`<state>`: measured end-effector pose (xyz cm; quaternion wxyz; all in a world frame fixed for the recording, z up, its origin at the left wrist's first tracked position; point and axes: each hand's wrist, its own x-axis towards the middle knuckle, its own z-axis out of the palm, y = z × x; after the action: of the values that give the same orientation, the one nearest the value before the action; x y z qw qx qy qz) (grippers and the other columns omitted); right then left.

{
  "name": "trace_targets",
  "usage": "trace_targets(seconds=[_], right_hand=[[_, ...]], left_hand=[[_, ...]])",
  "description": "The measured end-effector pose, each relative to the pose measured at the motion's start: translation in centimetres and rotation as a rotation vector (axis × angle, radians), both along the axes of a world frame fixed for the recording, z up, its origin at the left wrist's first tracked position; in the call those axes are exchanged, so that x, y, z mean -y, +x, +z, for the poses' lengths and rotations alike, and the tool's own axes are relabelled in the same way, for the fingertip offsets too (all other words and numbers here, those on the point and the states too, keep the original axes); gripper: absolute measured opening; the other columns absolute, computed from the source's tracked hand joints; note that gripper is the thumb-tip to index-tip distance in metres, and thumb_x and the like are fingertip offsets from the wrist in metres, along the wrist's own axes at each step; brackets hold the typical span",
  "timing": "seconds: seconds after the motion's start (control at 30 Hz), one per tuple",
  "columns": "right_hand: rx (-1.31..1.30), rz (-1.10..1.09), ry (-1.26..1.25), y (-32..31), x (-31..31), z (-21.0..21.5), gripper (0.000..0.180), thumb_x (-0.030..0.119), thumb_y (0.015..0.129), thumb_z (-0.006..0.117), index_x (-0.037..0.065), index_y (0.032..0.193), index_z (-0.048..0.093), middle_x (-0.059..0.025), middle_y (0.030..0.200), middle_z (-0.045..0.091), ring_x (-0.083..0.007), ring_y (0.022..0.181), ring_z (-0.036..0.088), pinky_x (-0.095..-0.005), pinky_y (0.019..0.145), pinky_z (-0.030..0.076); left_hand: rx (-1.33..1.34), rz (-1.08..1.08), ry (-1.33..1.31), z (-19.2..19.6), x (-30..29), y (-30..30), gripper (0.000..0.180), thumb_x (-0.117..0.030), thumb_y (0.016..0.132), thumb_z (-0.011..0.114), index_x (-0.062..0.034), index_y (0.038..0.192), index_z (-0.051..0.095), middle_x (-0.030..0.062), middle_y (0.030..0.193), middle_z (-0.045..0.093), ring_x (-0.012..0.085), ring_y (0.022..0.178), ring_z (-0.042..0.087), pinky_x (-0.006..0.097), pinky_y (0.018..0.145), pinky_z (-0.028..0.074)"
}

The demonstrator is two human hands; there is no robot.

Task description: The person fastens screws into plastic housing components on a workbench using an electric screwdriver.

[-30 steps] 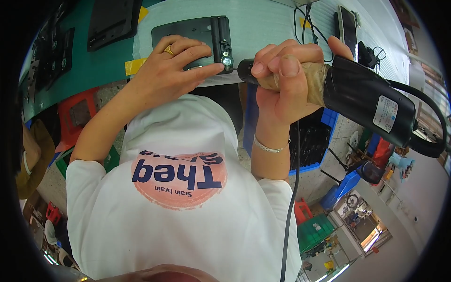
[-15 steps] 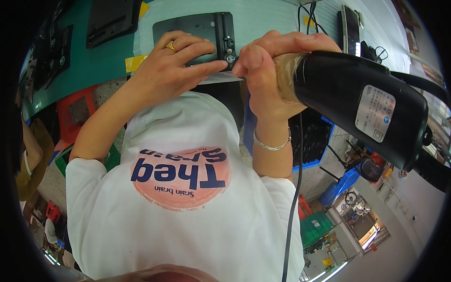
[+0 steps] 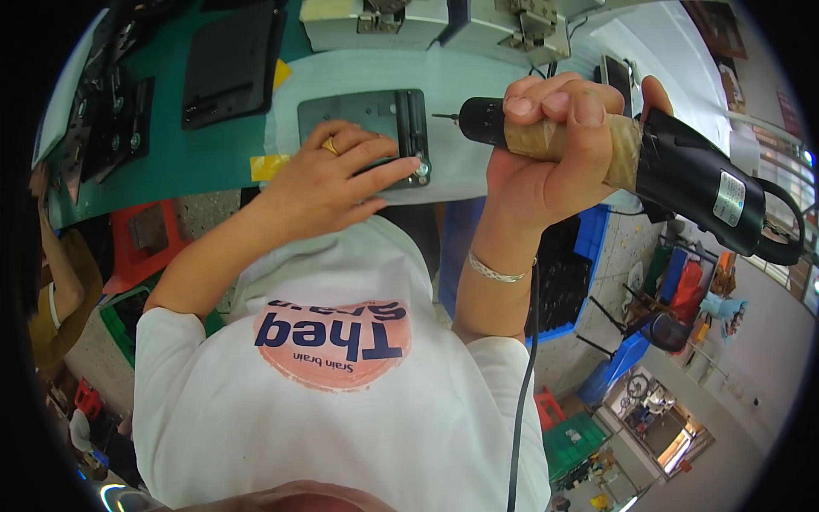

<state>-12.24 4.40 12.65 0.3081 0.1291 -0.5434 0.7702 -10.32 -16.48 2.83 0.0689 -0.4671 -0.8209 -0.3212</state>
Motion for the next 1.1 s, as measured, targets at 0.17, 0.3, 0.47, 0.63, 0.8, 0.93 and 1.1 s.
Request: trace_targets(seconds=[0.17, 0.3, 0.47, 0.63, 0.8, 0.93, 1.1], right_hand=[[-0.065, -0.012, -0.093, -3.6, 1.1, 0.2, 0.046, 0.013, 0.098, 0.059, 0.021, 0.139, 0.042, -0.0039, 0.075, 0.056, -0.0143, 0.067, 0.055, -0.0336, 0.068, 0.049], [-0.225, 0.015, -0.196, -6.9, 3.0, 0.4, 0.061, 0.0, 0.092, 0.062, 0.006, 0.144, 0.03, -0.0086, 0.073, 0.06, -0.0179, 0.054, 0.06, -0.0334, 0.056, 0.058], [-0.155, -0.044, -0.09, -8.3, 3.6, 0.6, 0.011, 0.012, 0.095, 0.064, 0.004, 0.088, 0.062, -0.0084, 0.072, 0.063, -0.0197, 0.063, 0.062, -0.0366, 0.069, 0.055], [-0.282, -0.208, 0.031, -7.8, -0.6, 2.1, 0.058, -0.006, 0.088, 0.065, 0.0, 0.139, 0.038, -0.0125, 0.069, 0.064, -0.0183, 0.05, 0.062, -0.0307, 0.053, 0.057], [-0.24, -0.42, 0.071, -7.5, -4.8, 3.1, 0.059, -0.005, 0.085, 0.066, 0.002, 0.138, 0.042, -0.0108, 0.069, 0.064, -0.0171, 0.049, 0.061, -0.0302, 0.053, 0.058], [-0.21, -0.376, 0.053, -7.7, -5.2, 2.9, 0.06, -0.006, 0.084, 0.066, 0.004, 0.138, 0.043, -0.0091, 0.069, 0.063, -0.0167, 0.05, 0.061, -0.0307, 0.052, 0.058], [-0.24, -0.318, 0.117, -8.7, -6.2, 1.5, 0.052, -0.004, 0.09, 0.064, 0.005, 0.137, 0.045, -0.0103, 0.068, 0.063, -0.0169, 0.053, 0.062, -0.0334, 0.055, 0.061]], left_hand=[[0.003, 0.024, -0.057, -0.1, -0.3, 0.3, 0.07, -0.022, 0.073, 0.082, -0.0206, 0.139, 0.057, 0.0043, 0.128, 0.057, 0.0236, 0.114, 0.055, 0.045, 0.105, 0.039], [-0.004, 0.02, -0.055, -0.1, -0.3, 0.1, 0.067, -0.019, 0.075, 0.081, -0.0204, 0.138, 0.058, 0.0043, 0.126, 0.057, 0.0237, 0.115, 0.055, 0.046, 0.105, 0.04], [0.0, 0.001, -0.02, 0.0, -0.1, -0.2, 0.064, -0.016, 0.076, 0.08, -0.0197, 0.137, 0.059, 0.0036, 0.125, 0.057, 0.0234, 0.115, 0.055, 0.046, 0.105, 0.041], [0.02, 0.009, 0.034, -0.1, 0.1, -0.2, 0.056, -0.015, 0.077, 0.079, -0.0156, 0.131, 0.063, 0.0039, 0.121, 0.058, 0.0233, 0.114, 0.056, 0.045, 0.104, 0.043], [0.047, -0.015, 0.053, 0.3, 0.3, -0.3, 0.053, -0.015, 0.077, 0.08, -0.0131, 0.127, 0.064, 0.0044, 0.12, 0.059, 0.0248, 0.114, 0.057, 0.046, 0.104, 0.044], [0.061, -0.032, 0.052, 0.4, 0.2, -0.5, 0.051, -0.016, 0.077, 0.081, -0.0124, 0.126, 0.065, 0.005, 0.122, 0.06, 0.0262, 0.115, 0.056, 0.047, 0.105, 0.044], [0.051, -0.026, 0.033, 0.5, 0.1, -0.4, 0.054, -0.016, 0.076, 0.082, -0.0127, 0.127, 0.065, 0.0054, 0.122, 0.06, 0.0269, 0.116, 0.056, 0.046, 0.105, 0.044]])
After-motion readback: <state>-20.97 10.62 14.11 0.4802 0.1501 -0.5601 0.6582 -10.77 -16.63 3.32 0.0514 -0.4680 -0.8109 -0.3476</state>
